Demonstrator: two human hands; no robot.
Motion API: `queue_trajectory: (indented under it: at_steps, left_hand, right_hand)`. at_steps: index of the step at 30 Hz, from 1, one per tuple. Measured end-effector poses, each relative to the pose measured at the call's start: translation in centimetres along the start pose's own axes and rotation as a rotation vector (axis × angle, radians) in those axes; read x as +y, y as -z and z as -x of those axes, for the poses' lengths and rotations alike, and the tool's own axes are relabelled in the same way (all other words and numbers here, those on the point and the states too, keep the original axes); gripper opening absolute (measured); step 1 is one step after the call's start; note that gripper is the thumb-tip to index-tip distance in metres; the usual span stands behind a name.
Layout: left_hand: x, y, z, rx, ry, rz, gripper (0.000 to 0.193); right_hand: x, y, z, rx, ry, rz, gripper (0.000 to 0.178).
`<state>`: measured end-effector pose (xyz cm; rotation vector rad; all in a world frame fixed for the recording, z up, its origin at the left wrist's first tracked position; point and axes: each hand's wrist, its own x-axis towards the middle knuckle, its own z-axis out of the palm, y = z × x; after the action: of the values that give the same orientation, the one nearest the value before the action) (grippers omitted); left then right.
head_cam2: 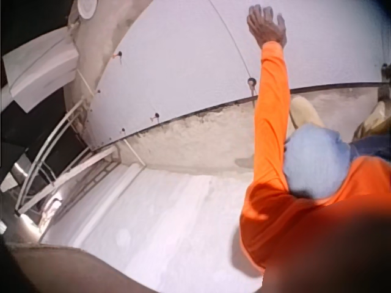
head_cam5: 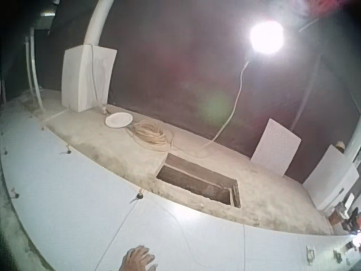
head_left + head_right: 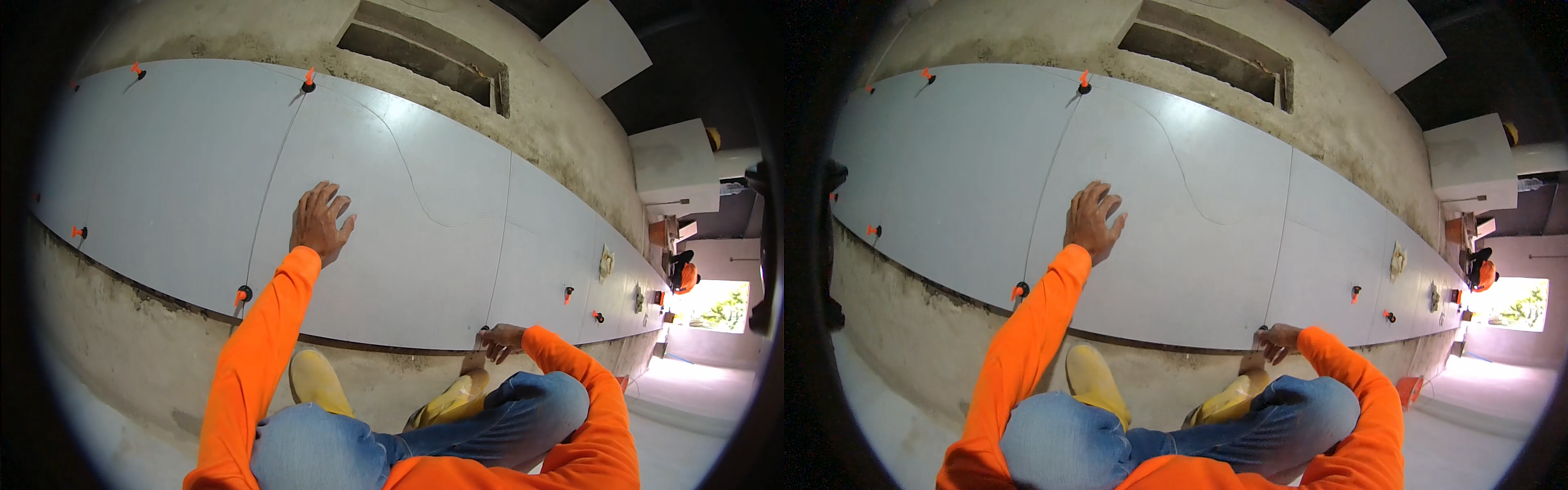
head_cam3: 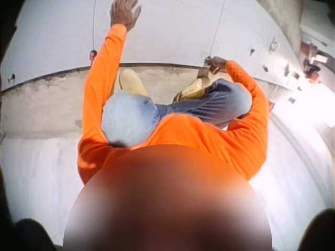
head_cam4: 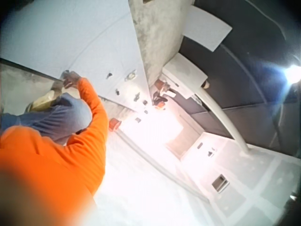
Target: The person installs large white floor tiles by placing them on the ground and securing them with orange tile leveling clips and wedges. They repeatedly insert the clips into the tile edges and tap the wedges to tighten the leveling system, ensuring the tiles remain flush and aligned.
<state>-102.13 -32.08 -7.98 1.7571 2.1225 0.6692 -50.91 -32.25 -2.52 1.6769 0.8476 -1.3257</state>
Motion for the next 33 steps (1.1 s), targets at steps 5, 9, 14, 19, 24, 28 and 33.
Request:
queue_trajectory:
  at_steps: [5, 9, 14, 19, 24, 28, 33]
  left_hand:
    - [-0.3, -0.3, -0.2, 0.04, -0.073, -0.055, 0.034]
    - [-0.6, -1.1, -0.6, 0.137, -0.134, -0.011, 0.034]
    - [0.0, -1.8, -0.2, 0.097, -0.07, -0.112, 0.033]
    - [0.2, -1.7, -0.1, 0.063, -0.044, -0.15, 0.032]
    - [0.3, -1.7, -0.1, 0.056, -0.021, -0.152, 0.032]
    - [0.3, -1.7, -0.1, 0.067, -0.016, -0.135, 0.033]
    - [0.1, -1.6, -0.1, 0.053, -0.032, -0.133, 0.032]
  right_hand:
    - [-0.6, -1.0, -0.7, 0.168, 0.192, 0.938, 0.027]
    - [-0.4, -1.5, 0.3, 0.358, 0.281, 0.899, 0.019]
    - [-0.8, -0.8, 0.5, 0.425, 0.253, 0.817, 0.031]
    - [-1.5, -0.3, 0.8, 0.382, 0.263, 0.814, 0.03]
    - [-0.4, -1.8, 1.3, 0.517, 0.371, 0.812, 0.025]
    - [0.3, -2.2, 1.4, 0.619, 0.46, 0.84, 0.022]
    - [0.2, -2.2, 1.6, 0.621, 0.499, 0.776, 0.022]
